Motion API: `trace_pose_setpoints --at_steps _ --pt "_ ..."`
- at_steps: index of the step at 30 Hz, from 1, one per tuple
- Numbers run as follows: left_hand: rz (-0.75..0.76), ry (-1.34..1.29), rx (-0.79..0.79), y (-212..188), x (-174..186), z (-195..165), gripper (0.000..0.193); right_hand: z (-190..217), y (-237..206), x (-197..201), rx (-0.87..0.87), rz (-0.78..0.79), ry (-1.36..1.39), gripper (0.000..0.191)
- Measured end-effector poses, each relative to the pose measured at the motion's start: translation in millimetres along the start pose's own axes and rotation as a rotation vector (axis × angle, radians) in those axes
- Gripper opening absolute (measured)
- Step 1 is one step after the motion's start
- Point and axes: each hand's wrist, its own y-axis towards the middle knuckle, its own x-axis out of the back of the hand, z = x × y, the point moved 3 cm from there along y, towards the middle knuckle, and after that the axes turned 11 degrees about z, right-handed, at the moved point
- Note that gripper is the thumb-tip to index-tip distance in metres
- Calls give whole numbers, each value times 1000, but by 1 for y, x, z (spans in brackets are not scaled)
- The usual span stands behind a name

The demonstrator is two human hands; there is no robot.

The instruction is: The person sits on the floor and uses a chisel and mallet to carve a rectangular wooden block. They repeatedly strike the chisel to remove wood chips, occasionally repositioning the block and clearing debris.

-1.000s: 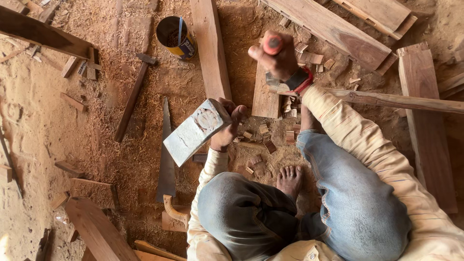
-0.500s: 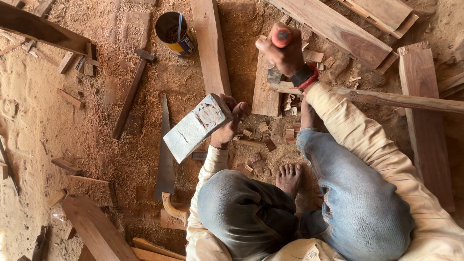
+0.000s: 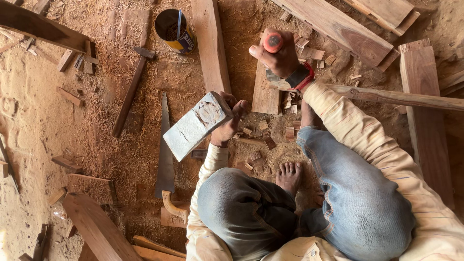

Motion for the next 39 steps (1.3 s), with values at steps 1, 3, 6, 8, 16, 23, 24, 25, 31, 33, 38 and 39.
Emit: trace_pose_setpoints --at_steps 1,3,6,8,16,23,24,25,31,33,38,39 --pt "11 -10 14 0 -1 0 28 1 -1 1 -37 -5 47 31" --pt "31 -31 41 0 -1 0 28 1 -3 4 -107 -11 143 31" --pt "26 -39 64 2 0 -2 27 22 -10 5 362 -127 -720 13" --pt "40 -55 48 3 1 -4 26 12 -10 9 89 -87 -355 21" --pt "68 -358 55 -8 -5 32 24 -1 -18 -2 -16 -61 -44 31" --pt "167 -852 -135 -3 -6 43 32 3 -24 -1 -33 -53 44 34" --pt "94 -579 -247 -6 -1 29 35 5 -25 -1 -24 -62 -18 33" --pt "39 -554 -198 -6 5 18 39 5 -25 -2 -23 -49 51 32" --pt "-164 -122 -611 17 63 -86 13 6 -37 -17 350 -176 -470 19" --pt "-129 -115 -596 27 76 -109 8 -15 -40 -19 71 -172 53 38" --pt "114 597 -204 45 51 -135 18 -22 -49 -25 -36 67 -276 28" --pt "256 521 -23 54 38 -133 13 -16 -48 -25 14 93 -456 25"
